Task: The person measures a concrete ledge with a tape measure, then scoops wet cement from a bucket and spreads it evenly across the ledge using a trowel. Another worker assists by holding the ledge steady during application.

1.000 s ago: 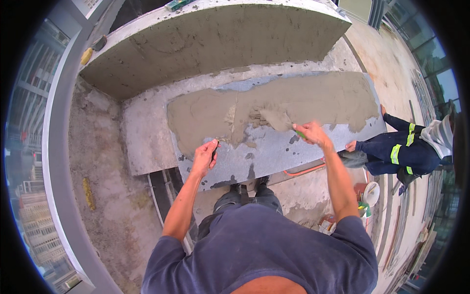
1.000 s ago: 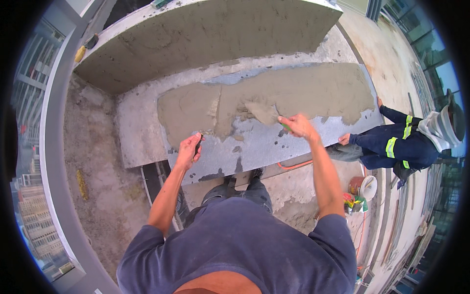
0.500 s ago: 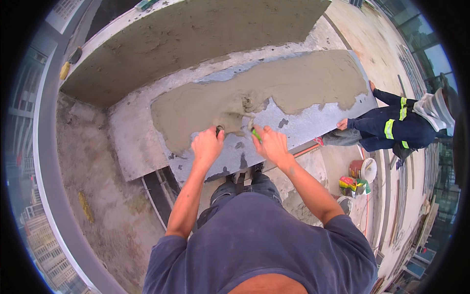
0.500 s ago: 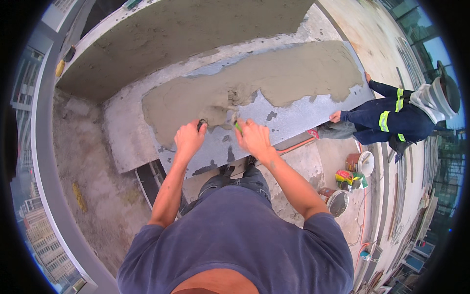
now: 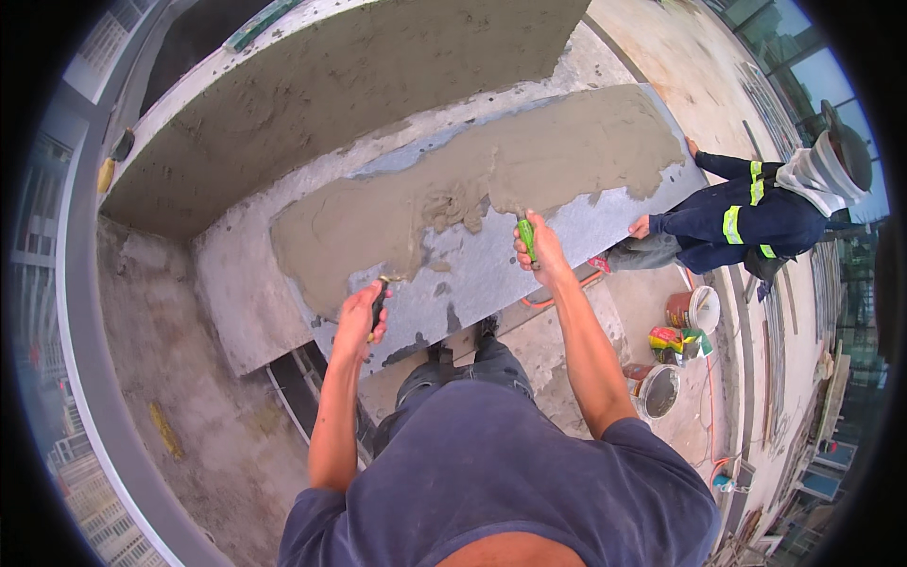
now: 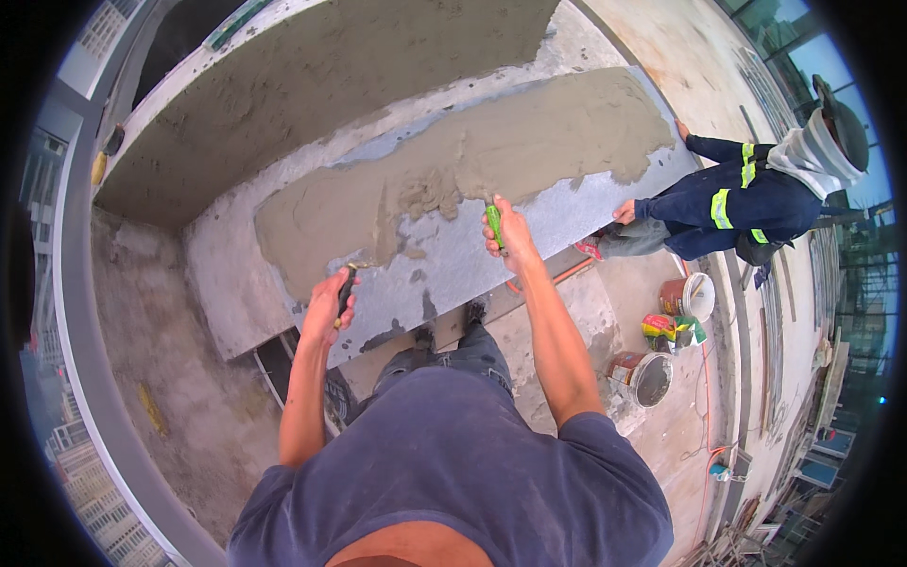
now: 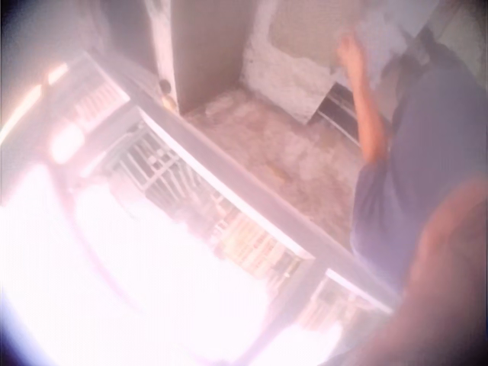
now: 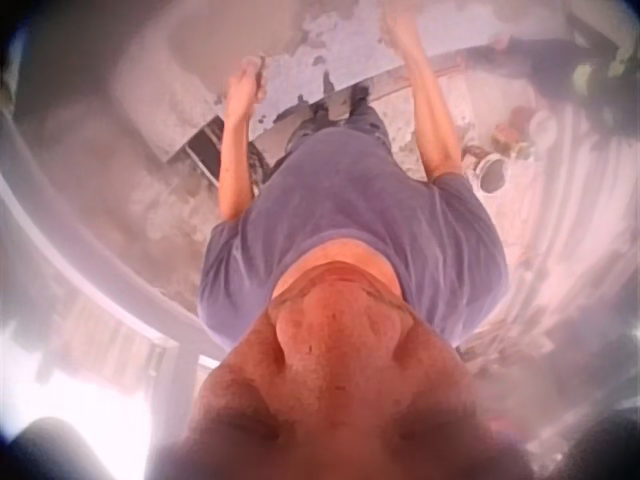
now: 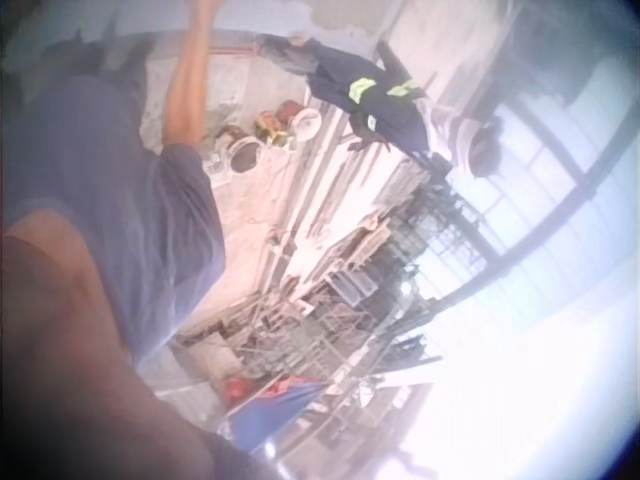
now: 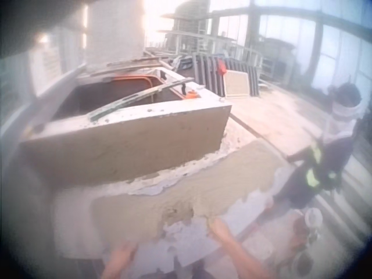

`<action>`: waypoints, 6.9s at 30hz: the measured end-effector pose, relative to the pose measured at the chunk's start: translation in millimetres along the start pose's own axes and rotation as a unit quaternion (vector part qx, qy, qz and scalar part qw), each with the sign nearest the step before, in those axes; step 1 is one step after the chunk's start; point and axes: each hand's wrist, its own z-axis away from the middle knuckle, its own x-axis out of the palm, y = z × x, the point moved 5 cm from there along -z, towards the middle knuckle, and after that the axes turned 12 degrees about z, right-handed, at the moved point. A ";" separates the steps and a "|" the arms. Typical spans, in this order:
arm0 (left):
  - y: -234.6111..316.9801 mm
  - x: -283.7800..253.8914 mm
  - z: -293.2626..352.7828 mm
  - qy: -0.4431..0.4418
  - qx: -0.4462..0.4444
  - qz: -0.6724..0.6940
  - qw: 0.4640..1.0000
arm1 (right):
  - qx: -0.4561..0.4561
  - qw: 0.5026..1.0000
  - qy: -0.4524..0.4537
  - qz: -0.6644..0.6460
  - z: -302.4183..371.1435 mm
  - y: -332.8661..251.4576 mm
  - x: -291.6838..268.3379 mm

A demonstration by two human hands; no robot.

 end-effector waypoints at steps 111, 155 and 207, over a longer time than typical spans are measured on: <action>-788.6 410.3 -335.1 -0.384 0.041 -0.868 0.312 | 0.202 0.603 0.519 -0.571 17.0 1137.6 -423.6; -297.4 -273.6 24.3 0.364 -0.097 -0.041 0.925 | -0.215 0.852 0.224 0.422 77.4 56.8 46.6; -202.1 -253.7 -58.2 0.592 0.151 0.019 0.792 | 0.036 0.901 -0.159 0.401 -185.6 -98.0 67.9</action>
